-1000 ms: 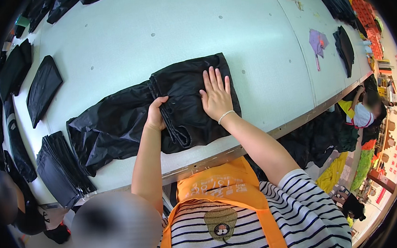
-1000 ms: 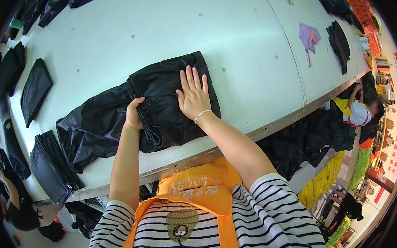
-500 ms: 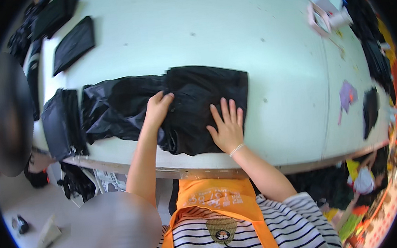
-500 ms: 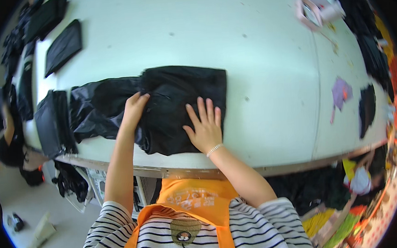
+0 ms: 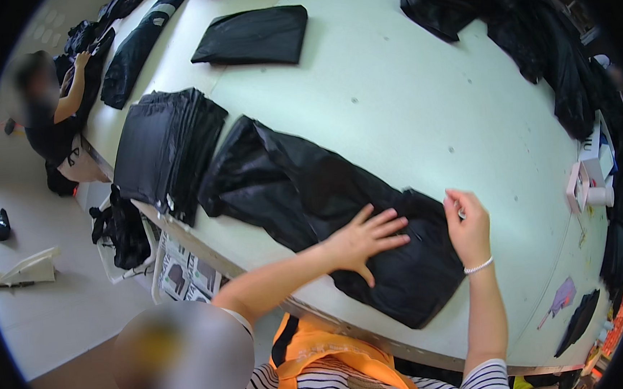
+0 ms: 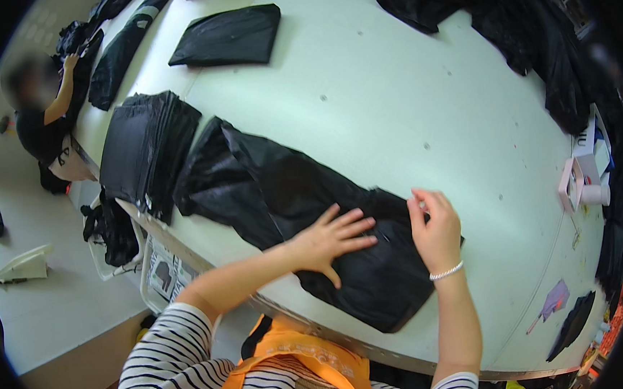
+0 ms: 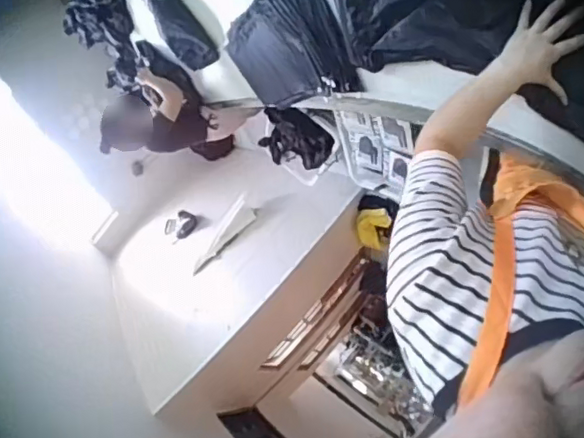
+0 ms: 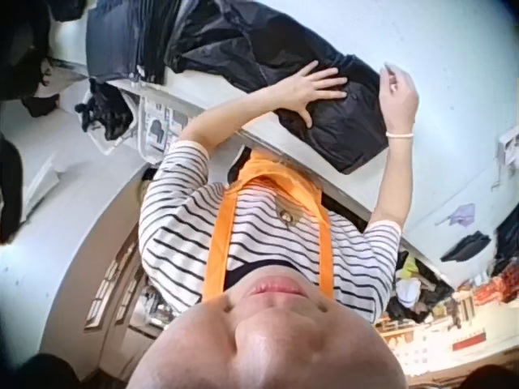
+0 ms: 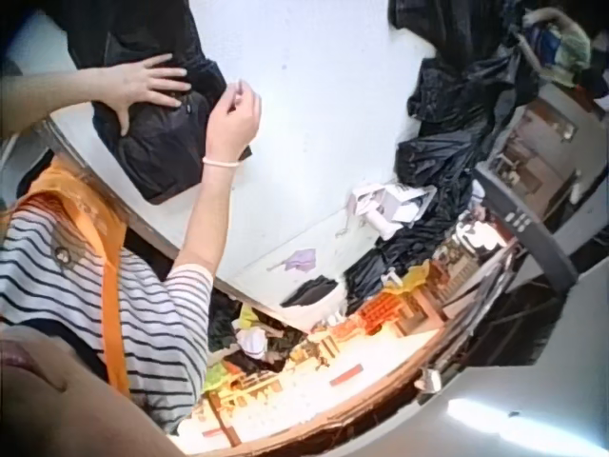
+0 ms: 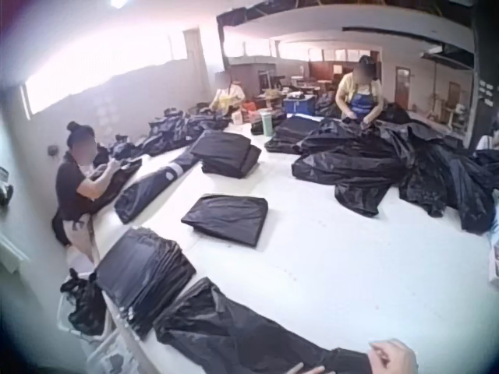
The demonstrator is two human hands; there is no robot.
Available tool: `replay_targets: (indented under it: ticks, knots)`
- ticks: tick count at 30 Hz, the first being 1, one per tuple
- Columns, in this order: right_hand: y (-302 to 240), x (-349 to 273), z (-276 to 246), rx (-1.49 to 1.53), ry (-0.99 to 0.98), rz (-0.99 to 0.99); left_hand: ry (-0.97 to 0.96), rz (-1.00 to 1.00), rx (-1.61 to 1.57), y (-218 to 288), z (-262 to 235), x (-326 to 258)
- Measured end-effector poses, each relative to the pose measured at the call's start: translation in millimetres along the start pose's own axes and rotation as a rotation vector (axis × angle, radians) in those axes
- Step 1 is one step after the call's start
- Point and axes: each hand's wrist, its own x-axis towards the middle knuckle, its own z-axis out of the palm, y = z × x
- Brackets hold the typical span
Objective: The person folds black garments on a white table, smoothing and aligning them into compact rectangles. The person uses small scissors to trim loose threads and then places the folded items into a white plastic basket.
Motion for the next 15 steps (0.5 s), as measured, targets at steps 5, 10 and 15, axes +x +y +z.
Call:
replay_targets:
  ticks: [5, 10, 15]
  knots:
    - [-51.6, 167.0, 108.7, 0.045, -0.099, -0.256, 0.037, 0.031, -0.130, -10.6, 4.1, 1.8]
    - [-73.6, 333.9, 247.4, -0.179, -0.051, -0.243, -0.028, 0.058, -0.259, -19.2, 4.9, 2.0]
    - [-143.9, 404.8, 327.1, -0.080, -0.131, 0.370, 0.201, 0.071, -0.422, -26.8, 73.8, 3.4]
